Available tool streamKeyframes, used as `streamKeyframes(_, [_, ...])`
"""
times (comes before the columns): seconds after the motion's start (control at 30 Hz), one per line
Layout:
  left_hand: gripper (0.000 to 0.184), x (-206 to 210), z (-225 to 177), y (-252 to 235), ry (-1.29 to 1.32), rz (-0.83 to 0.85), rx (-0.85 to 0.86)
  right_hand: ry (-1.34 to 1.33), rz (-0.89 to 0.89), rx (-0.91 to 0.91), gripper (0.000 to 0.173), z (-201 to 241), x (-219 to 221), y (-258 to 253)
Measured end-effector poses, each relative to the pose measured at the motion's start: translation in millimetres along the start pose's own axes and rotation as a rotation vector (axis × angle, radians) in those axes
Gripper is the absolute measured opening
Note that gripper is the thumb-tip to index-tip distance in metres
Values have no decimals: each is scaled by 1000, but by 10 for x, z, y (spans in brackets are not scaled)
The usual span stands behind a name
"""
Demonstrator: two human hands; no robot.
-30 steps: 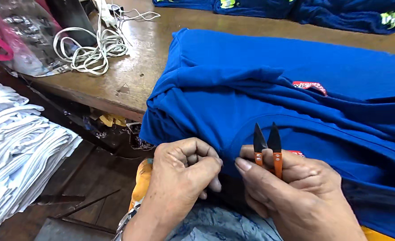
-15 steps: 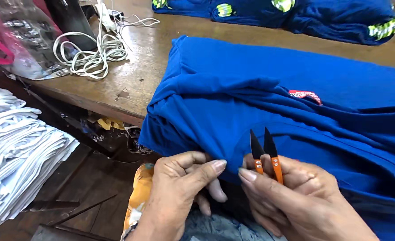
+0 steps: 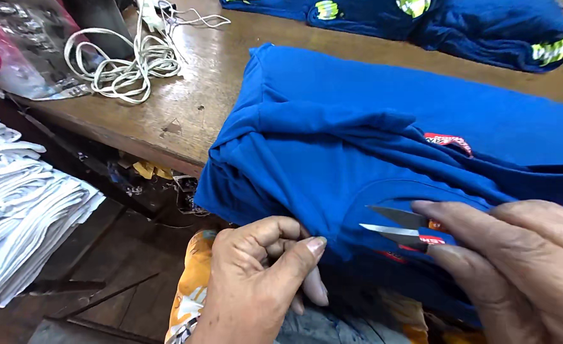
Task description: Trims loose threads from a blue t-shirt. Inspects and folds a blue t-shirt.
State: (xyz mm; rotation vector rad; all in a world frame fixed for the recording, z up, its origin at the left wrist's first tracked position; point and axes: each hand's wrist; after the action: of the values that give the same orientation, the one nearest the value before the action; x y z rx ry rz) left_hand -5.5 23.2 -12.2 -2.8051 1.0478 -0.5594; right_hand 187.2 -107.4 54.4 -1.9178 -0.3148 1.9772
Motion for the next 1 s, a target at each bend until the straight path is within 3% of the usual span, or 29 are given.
streamKeyframes(0.23, [9,5,-15,-5,19,8,-3,-24,13,-87,31,-13,113,-7])
streamKeyframes(1.0, [8,8,-8,20,83,-18,-85,-15,5,-99,31,23,188,21])
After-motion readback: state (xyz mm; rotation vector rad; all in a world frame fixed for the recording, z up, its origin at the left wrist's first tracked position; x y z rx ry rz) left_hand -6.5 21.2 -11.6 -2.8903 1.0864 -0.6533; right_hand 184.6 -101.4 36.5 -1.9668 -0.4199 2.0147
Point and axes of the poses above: each hand's wrist, its own y-axis away from the middle knuckle, its own x-axis out of the palm, z = x × y, and after that the axes turned 5 degrees about x, right-handed
